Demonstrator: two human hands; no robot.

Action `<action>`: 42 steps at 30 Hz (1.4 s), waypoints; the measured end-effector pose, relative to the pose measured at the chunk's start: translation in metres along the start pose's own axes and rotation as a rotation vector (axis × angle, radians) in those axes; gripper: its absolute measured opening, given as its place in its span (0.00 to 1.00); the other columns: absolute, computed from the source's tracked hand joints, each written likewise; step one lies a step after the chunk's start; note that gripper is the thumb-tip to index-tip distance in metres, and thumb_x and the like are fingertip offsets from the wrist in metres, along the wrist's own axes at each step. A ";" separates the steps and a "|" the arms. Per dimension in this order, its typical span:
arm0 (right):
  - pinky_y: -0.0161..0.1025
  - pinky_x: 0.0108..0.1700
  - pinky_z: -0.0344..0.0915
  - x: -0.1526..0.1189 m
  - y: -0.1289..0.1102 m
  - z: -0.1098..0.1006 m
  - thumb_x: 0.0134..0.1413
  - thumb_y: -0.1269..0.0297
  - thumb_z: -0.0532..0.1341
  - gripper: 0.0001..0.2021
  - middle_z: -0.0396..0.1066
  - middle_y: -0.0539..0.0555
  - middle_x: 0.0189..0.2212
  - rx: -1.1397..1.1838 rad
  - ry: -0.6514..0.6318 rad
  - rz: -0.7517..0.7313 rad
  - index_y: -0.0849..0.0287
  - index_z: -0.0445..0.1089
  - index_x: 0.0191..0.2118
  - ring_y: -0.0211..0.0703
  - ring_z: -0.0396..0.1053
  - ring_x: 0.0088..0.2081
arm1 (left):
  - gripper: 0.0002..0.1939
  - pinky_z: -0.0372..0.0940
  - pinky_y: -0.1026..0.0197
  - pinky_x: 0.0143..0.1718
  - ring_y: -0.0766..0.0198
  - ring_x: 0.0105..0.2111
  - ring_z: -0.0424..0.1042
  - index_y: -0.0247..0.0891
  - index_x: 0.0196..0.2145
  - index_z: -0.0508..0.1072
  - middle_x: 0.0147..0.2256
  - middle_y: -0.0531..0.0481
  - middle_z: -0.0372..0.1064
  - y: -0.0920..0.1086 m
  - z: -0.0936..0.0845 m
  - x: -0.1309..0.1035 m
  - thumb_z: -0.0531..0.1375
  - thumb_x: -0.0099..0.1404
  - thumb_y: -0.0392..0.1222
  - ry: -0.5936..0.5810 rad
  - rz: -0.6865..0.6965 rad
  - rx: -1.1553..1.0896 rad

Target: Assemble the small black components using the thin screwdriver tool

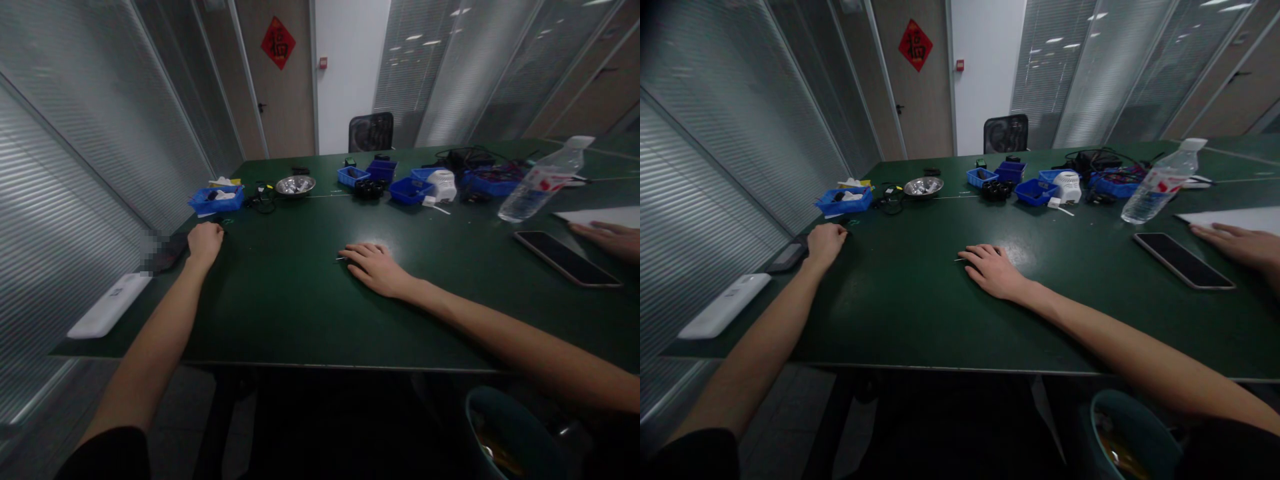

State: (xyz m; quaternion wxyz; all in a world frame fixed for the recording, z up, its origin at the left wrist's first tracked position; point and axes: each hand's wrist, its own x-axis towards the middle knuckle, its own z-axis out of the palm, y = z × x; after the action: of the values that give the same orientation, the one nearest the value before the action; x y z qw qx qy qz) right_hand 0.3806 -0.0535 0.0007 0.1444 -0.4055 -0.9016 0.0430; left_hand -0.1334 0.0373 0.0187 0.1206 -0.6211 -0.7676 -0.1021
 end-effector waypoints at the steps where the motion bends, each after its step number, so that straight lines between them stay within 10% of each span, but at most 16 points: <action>1: 0.67 0.65 0.56 0.000 0.000 0.000 0.76 0.53 0.49 0.25 0.63 0.61 0.70 0.001 -0.001 0.001 0.48 0.61 0.73 0.63 0.61 0.67 | 0.16 0.69 0.48 0.49 0.41 0.50 0.75 0.36 0.47 0.84 0.47 0.34 0.79 -0.002 0.002 0.001 0.58 0.71 0.43 0.007 -0.012 -0.021; 17: 0.61 0.63 0.61 -0.002 0.001 0.000 0.72 0.66 0.51 0.24 0.68 0.61 0.65 0.068 0.081 0.045 0.52 0.64 0.70 0.58 0.65 0.64 | 0.21 0.68 0.57 0.44 0.56 0.39 0.75 0.35 0.51 0.76 0.39 0.46 0.75 -0.015 0.033 0.016 0.65 0.62 0.46 -0.047 -0.057 -0.425; 23: 0.57 0.58 0.65 -0.002 0.002 -0.002 0.68 0.68 0.55 0.22 0.72 0.63 0.57 0.040 0.119 0.127 0.57 0.68 0.64 0.59 0.69 0.56 | 0.26 0.67 0.58 0.41 0.59 0.37 0.73 0.38 0.54 0.75 0.38 0.50 0.73 0.039 0.024 -0.004 0.68 0.61 0.51 -0.215 0.286 -0.716; 32: 0.53 0.53 0.67 -0.002 -0.001 -0.004 0.63 0.68 0.59 0.15 0.73 0.61 0.50 0.085 0.113 0.010 0.56 0.72 0.54 0.56 0.70 0.50 | 0.23 0.66 0.57 0.42 0.60 0.40 0.73 0.41 0.57 0.73 0.41 0.49 0.73 0.170 -0.019 -0.102 0.67 0.68 0.51 -0.495 0.806 -0.965; 42: 0.50 0.50 0.71 -0.007 -0.013 -0.014 0.66 0.67 0.57 0.16 0.71 0.61 0.50 0.191 0.110 -0.122 0.56 0.70 0.57 0.53 0.71 0.48 | 0.15 0.66 0.56 0.44 0.57 0.44 0.71 0.40 0.48 0.77 0.45 0.46 0.72 0.178 -0.024 -0.112 0.67 0.70 0.51 -0.405 0.923 -0.917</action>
State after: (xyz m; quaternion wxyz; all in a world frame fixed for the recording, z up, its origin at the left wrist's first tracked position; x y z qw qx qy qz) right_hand 0.3796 -0.0678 0.0155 0.2339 -0.3359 -0.9071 0.0977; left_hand 0.0647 -0.0366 0.0077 -0.2699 -0.8800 -0.3107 -0.2370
